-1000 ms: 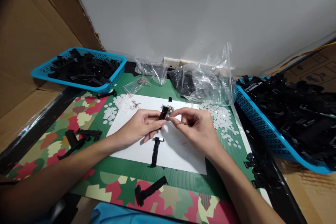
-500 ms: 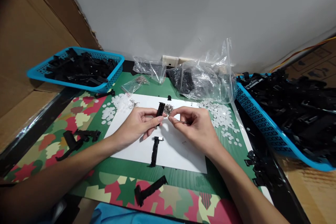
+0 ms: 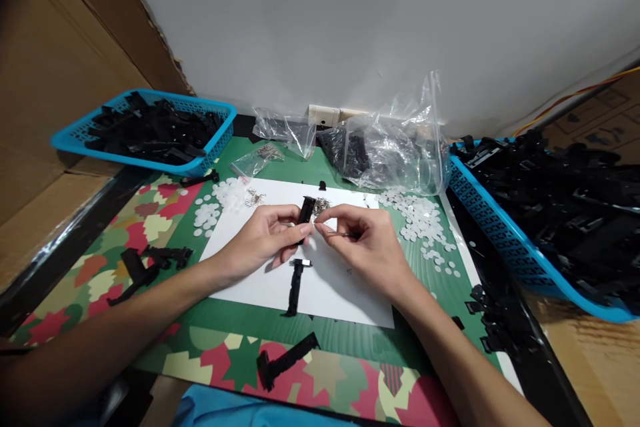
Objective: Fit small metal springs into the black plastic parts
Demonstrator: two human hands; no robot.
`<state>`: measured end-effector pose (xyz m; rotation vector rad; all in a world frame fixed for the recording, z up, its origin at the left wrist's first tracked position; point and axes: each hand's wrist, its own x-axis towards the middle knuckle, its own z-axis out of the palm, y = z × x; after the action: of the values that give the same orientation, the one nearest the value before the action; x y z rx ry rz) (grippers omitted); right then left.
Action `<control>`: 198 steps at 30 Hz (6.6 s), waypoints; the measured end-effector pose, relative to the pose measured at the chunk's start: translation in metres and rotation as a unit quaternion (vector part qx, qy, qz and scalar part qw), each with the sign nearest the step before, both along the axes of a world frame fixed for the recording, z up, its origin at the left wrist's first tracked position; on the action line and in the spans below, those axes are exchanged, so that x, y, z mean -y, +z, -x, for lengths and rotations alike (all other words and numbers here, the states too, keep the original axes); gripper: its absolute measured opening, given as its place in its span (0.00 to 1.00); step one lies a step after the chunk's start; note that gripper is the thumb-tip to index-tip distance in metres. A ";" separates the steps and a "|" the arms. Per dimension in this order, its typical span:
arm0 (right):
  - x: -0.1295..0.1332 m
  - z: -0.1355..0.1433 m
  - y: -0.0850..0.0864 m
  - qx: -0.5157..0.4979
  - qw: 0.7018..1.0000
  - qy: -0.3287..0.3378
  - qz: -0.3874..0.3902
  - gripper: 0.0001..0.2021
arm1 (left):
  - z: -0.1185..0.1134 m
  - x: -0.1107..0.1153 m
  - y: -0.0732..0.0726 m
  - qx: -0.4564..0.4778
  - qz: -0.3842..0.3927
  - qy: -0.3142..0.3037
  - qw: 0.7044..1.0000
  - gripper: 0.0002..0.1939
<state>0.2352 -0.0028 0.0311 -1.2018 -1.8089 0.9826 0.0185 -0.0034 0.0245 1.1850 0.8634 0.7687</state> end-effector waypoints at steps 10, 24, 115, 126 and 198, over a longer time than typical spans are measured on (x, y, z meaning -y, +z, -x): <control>0.008 0.006 0.000 -0.019 1.000 -0.018 -0.001 0.13 | 0.002 -0.001 -0.008 0.013 -0.016 0.035 0.999 0.22; 0.011 0.008 -0.003 -0.044 0.993 -0.091 -0.067 0.08 | 0.002 0.000 -0.004 0.113 0.018 0.004 0.993 0.17; 0.023 0.011 0.000 0.095 0.929 0.137 -0.332 0.17 | 0.003 0.018 0.004 0.022 -0.030 0.011 0.999 0.23; 0.025 0.010 -0.004 0.109 0.937 0.032 -0.331 0.17 | 0.001 0.014 0.001 0.099 0.004 0.013 0.995 0.20; -0.004 -0.017 -0.006 0.091 0.976 0.101 -0.169 0.11 | 0.009 0.001 -0.006 -0.262 -0.239 0.025 0.935 0.12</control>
<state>0.2524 0.0015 0.0252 -0.9341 -2.1725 0.6503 0.0095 -0.0043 0.0184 1.8603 1.1848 0.7362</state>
